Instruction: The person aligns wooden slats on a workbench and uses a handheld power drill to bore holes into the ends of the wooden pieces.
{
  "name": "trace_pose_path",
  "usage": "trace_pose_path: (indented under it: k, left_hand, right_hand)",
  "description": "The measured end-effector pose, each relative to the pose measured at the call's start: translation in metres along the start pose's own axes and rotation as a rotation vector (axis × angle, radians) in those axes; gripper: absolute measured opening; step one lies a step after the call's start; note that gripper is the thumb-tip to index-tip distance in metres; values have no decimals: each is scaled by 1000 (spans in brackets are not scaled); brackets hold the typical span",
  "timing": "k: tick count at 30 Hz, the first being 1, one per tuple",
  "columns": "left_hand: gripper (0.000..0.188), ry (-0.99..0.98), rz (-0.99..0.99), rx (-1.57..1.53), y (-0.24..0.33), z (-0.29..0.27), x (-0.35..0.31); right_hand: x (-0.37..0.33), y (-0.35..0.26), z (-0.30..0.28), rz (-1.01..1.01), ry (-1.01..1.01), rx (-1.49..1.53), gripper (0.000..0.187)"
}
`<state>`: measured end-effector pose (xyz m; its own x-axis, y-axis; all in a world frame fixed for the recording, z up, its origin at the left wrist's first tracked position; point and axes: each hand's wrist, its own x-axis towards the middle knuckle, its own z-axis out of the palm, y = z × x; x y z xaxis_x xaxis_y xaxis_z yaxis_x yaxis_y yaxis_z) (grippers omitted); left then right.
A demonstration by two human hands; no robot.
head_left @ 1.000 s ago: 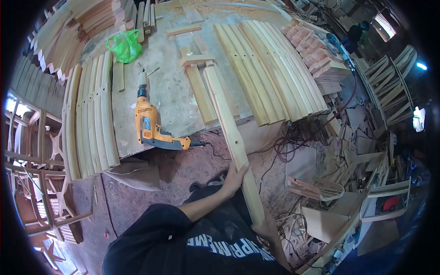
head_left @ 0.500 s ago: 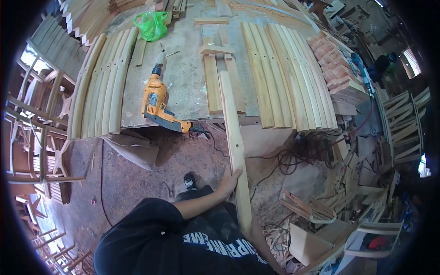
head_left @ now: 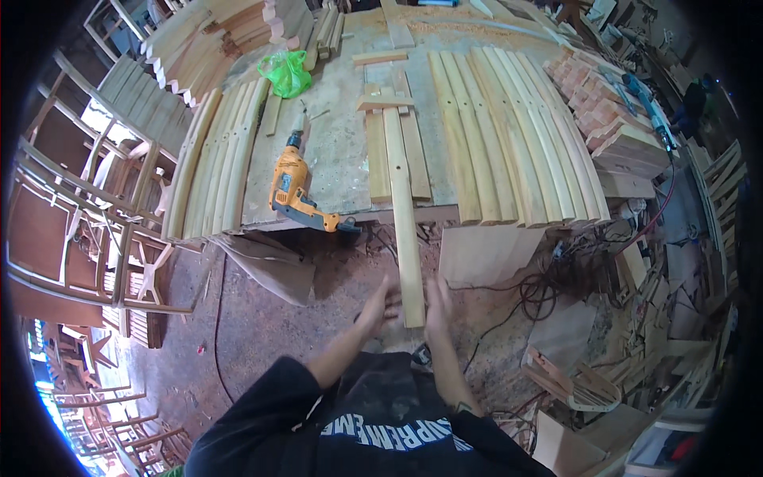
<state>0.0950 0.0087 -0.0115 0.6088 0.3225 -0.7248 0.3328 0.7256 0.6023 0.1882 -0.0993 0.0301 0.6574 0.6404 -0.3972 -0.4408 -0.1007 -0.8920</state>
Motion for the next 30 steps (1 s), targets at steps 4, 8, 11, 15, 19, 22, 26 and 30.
trace_pose_path:
  k: [4,8,11,15,19,22,26,30]
  left_hand:
    - [63,124,-97,13,-61,-38,-36]
    - [59,136,-88,-74,-72,-61,-57]
    - [57,120,-49,-114,-58,-71,-48]
    - [56,154,-15,-188,-36,-96,-34]
    - [55,195,64,-260,-20,-147,-20]
    - [54,223,114,-359,2,-185,-8]
    - [53,424,176,-382,30,-228,27]
    - [46,244,150,-427,80,-246,51]
  right_hand:
    - [-56,14,-12,403,-8,800,42]
    - [-49,-3,-10,549,-183,947,37]
    - [10,-25,10,363,-199,904,36]
    - [108,-51,33,340,-248,855,39]
    - [99,-39,58,290,-319,617,43]
    - [71,-43,116,89,-298,102,58]
    - [135,-56,223,-784,-358,-1123,93]
    - [171,-17,266,-681,-249,-1340,91]
